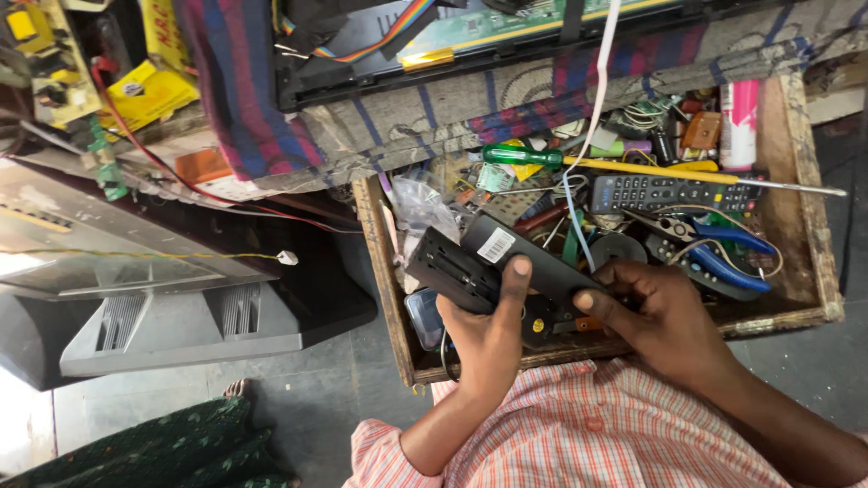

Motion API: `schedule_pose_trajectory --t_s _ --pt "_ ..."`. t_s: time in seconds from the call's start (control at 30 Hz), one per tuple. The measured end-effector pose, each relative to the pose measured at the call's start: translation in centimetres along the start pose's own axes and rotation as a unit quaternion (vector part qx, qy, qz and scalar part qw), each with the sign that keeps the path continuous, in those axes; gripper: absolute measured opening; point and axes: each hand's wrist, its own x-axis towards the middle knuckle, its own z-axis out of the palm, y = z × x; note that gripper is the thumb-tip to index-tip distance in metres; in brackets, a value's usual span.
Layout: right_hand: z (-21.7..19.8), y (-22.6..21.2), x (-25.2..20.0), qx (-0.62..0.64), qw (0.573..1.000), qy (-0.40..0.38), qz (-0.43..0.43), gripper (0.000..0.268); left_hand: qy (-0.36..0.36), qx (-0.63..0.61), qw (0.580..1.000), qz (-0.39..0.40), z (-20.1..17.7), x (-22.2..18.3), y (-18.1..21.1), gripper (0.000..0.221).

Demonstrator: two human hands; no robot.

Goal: The person opens a black power adapter, connects a white cable to a television, and uses a remote control to navigate the TV's menu. They then connect a red RCA cable to the back of the TV and continue adjusting settings.

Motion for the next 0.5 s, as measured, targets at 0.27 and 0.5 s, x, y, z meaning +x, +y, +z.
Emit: schedule_pose_trajectory --t_s 0.27,0.5 --pt "0.0 -4.1 6.2 -0.08 0.996 -0.027 0.011 0.049 0.032 -0.184 0.982 0.012 -4.7 2.8 4.5 0.043" --pt "0.6 -7.7 7.8 -0.268 0.942 -0.01 -0.203 0.047 -0.081 -0.304 0.945 -0.089 -5.6 3.8 3.9 0.072"
